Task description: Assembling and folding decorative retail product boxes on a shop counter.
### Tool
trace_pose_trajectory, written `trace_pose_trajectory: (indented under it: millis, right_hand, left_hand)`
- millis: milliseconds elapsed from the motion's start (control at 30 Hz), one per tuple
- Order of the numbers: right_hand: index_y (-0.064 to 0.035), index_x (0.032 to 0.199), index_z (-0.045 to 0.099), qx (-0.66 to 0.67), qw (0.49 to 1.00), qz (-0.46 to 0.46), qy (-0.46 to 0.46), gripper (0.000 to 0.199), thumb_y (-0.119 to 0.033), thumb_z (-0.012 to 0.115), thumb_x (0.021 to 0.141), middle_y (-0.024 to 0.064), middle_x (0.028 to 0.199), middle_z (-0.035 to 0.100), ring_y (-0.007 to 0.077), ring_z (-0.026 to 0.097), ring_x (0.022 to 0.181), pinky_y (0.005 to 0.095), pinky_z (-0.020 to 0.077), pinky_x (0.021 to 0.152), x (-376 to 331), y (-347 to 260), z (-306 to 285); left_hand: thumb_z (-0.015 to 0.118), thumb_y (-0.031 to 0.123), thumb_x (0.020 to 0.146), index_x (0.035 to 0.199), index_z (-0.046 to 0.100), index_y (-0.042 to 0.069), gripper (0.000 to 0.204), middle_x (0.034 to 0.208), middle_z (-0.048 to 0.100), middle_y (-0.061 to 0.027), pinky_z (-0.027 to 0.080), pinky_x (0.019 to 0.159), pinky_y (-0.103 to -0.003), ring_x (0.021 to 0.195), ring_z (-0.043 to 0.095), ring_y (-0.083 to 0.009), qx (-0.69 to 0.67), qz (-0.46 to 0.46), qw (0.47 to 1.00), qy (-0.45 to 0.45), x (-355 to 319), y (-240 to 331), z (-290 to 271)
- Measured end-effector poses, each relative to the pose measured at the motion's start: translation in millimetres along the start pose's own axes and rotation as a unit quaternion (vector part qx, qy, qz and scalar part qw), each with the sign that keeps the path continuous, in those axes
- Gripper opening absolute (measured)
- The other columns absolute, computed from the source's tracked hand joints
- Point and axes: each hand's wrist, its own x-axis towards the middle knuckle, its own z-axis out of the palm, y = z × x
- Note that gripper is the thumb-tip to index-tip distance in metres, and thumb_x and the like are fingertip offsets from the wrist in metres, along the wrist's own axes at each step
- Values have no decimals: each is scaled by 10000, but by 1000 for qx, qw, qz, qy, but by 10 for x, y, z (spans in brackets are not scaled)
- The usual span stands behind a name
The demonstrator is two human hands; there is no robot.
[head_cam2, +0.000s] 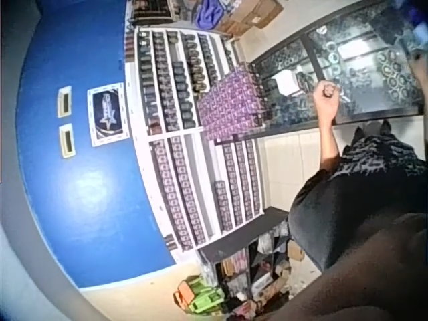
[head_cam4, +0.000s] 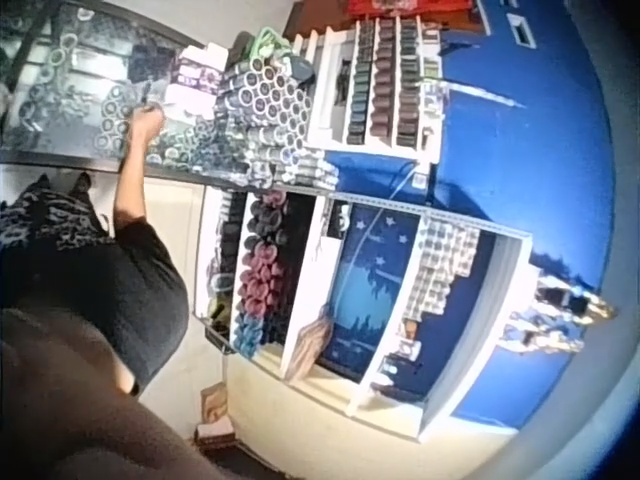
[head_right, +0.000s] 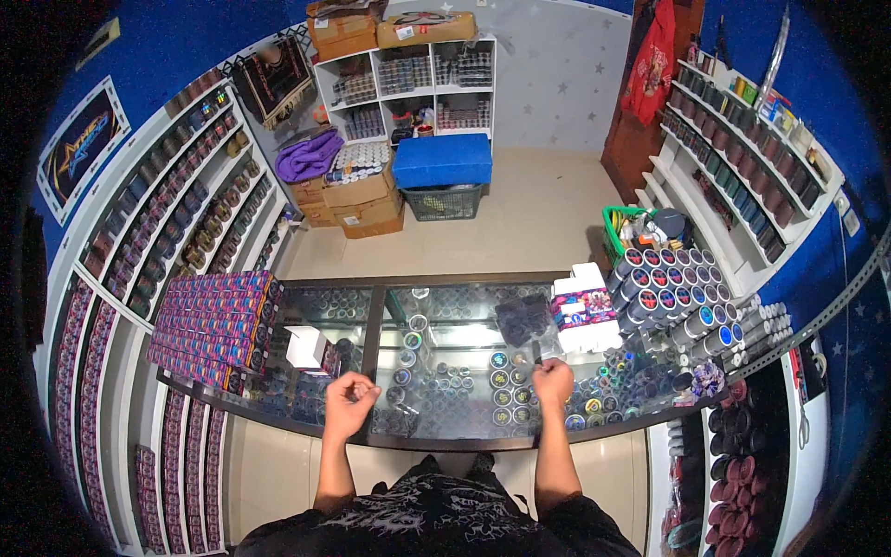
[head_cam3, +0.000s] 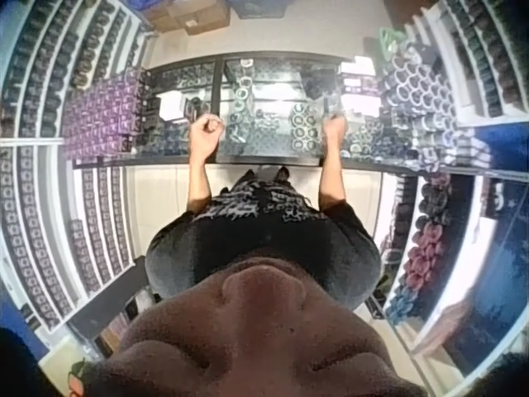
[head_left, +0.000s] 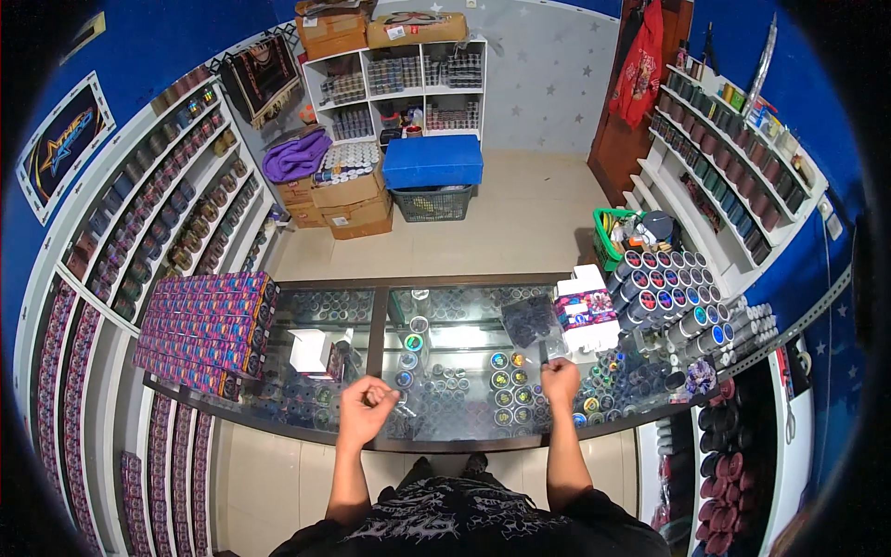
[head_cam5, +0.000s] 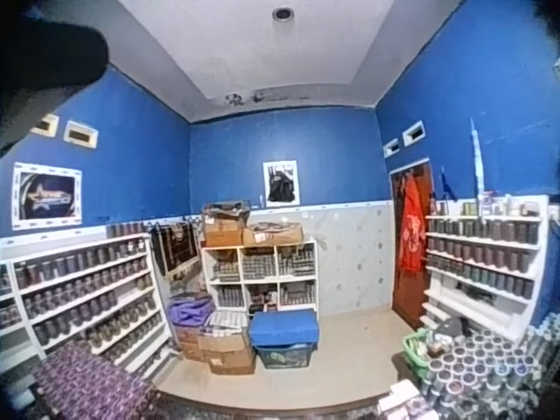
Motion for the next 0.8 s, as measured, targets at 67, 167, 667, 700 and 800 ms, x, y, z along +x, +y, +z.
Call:
trace_pose_trajectory:
  millis: [67,167,667,700,800]
  right_hand:
    - [-39,690,646,57,997,30,30,175,-193,722,656,149,648,654,310,637,595,390,505,618,-98,20,-133]
    - [-31,637,584,101,994,36,-4,143,-112,703,634,93,602,617,200,594,562,330,487,596,-369,212,-233]
    - [16,898,659,385,841,-18,-380,123,-20,721,798,43,746,680,84,579,603,216,451,548,-1681,-1506,-12]
    - [24,919,654,379,846,-5,-376,139,-16,714,801,57,755,687,93,586,608,223,456,556,-1704,-1518,59]
    - [21,949,656,397,838,-14,-374,148,-12,695,811,59,771,691,99,585,605,231,455,567,-1801,-1584,206]
  left_hand:
    - [729,-23,780,824,632,19,114,666,487,90,308,540,-157,606,381,7,17,-7,999,-43,-20,-76,13]
    - [740,8,788,922,662,22,156,711,581,42,388,571,-192,629,468,-22,61,28,986,-153,-11,-346,89]
    - [739,87,827,1076,664,19,269,888,677,-18,500,651,-225,798,613,-66,-75,-115,960,-245,33,-646,-115]
    - [739,89,826,1084,664,18,278,891,678,-21,501,633,-219,788,623,-82,-85,-152,951,-254,40,-618,-217]
    - [719,39,820,1064,674,10,251,907,688,-26,510,677,-228,827,637,-98,-118,-150,951,-244,16,-750,-409]
